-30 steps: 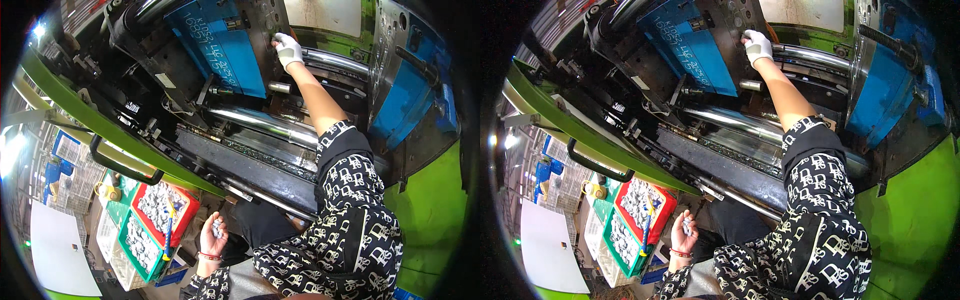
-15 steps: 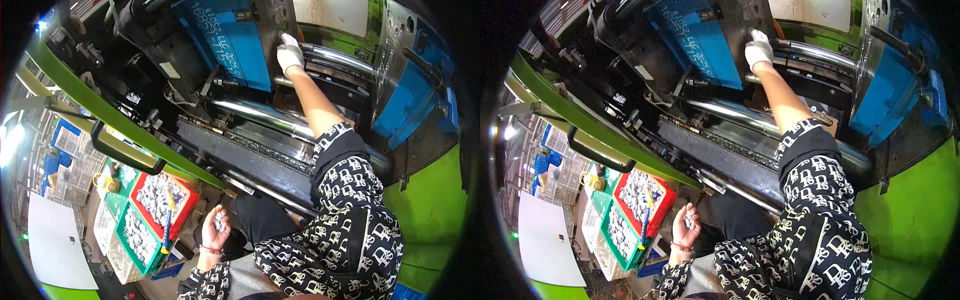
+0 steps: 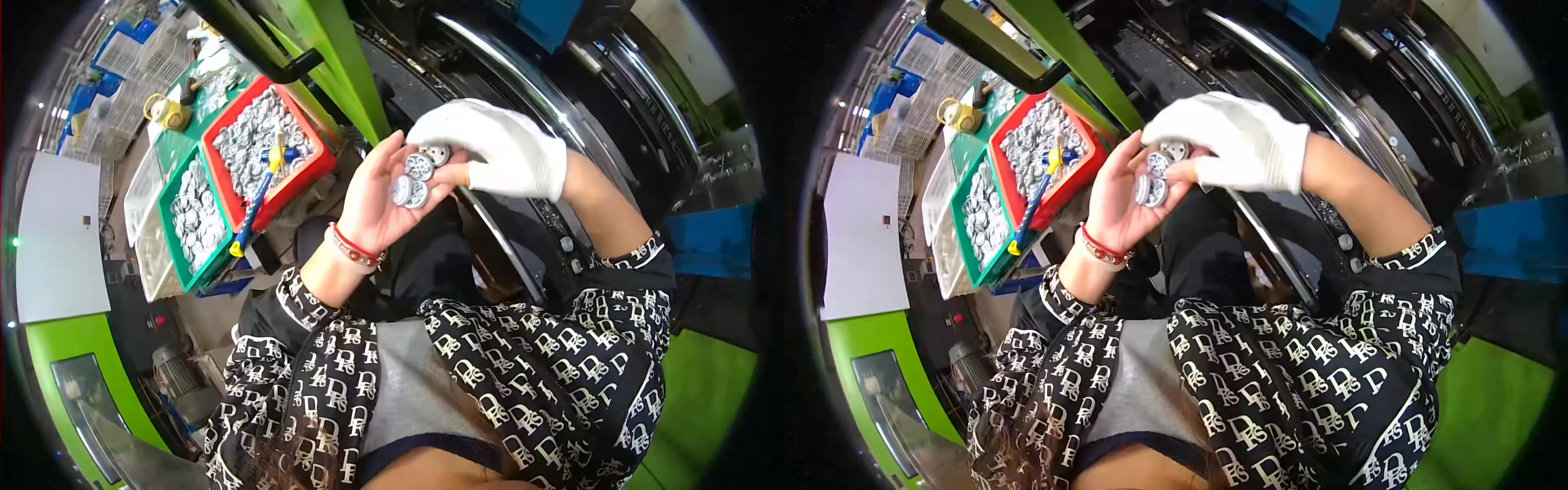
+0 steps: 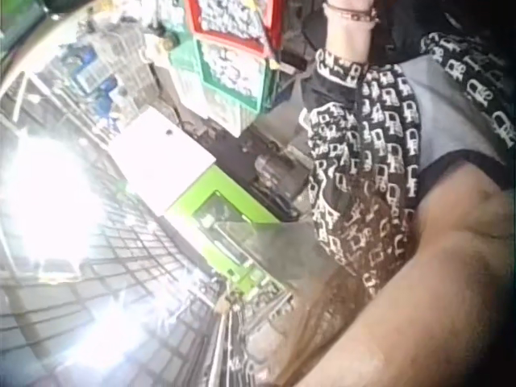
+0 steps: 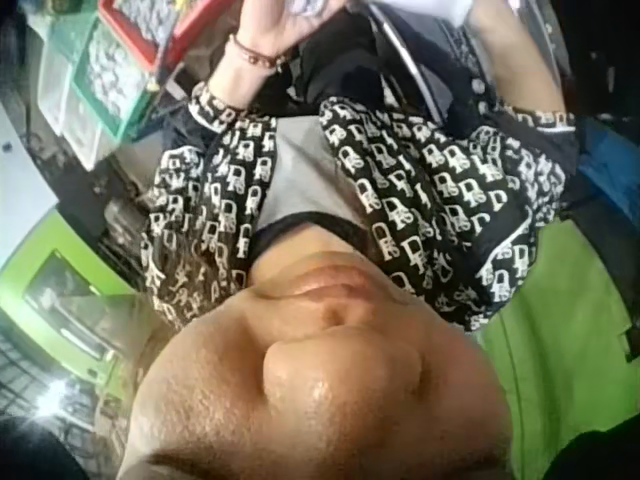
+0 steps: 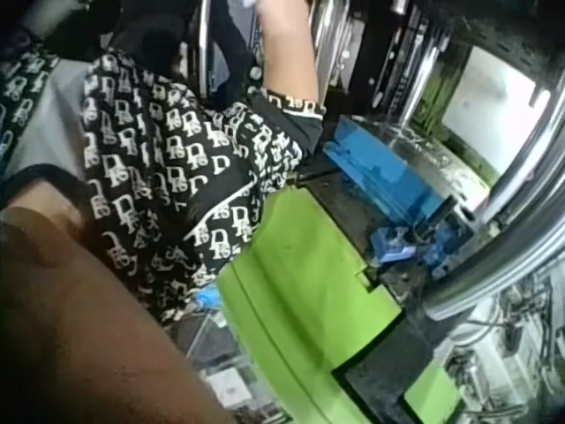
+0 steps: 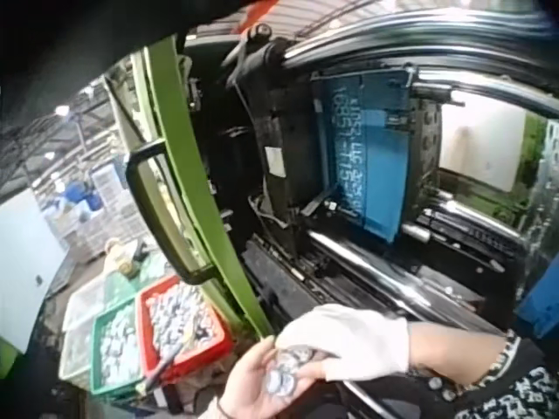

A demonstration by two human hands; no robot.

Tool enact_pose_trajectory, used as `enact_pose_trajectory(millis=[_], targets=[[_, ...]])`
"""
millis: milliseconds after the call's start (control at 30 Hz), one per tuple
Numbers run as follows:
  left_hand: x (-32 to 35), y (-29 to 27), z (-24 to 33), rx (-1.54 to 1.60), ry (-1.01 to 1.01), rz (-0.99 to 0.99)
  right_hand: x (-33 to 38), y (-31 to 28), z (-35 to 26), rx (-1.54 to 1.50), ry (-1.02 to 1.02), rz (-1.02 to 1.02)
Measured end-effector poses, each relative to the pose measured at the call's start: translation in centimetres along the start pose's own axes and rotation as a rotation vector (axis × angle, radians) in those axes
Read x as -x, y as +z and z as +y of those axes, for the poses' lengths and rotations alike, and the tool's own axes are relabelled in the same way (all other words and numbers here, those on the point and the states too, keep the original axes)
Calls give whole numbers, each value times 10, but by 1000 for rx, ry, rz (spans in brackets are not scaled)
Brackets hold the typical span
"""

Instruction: The operator uses a mallet to secure parts in an injection molding machine, inspects small components, and organizes them into bins on an industrial production floor.

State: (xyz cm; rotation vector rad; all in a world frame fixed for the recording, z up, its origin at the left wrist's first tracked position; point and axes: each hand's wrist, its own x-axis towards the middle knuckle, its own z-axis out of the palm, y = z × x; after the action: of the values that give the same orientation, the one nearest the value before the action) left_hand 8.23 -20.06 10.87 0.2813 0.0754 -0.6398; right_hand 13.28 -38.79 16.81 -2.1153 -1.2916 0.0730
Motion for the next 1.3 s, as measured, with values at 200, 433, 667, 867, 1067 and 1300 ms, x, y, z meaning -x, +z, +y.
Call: enact_pose_trajectory(millis=[200, 433, 667, 867, 1067, 1300], targets=[[4, 7, -4, -21, -14, 31, -4, -1, 4, 130, -57, -100], [3, 4, -2, 2, 47, 73, 0, 6, 6, -58, 18, 50], [5, 6, -5, -69, 78, 117, 0, 2, 3, 264, -203, 197], [5, 1, -2, -40, -54, -20, -4, 5, 5, 38, -326, 235], [7, 7, -1, -107, 36, 34, -1, 10, 3, 48, -289, 267], [2, 16, -6, -275, 251, 86, 1, 21, 2, -114, -2, 436]])
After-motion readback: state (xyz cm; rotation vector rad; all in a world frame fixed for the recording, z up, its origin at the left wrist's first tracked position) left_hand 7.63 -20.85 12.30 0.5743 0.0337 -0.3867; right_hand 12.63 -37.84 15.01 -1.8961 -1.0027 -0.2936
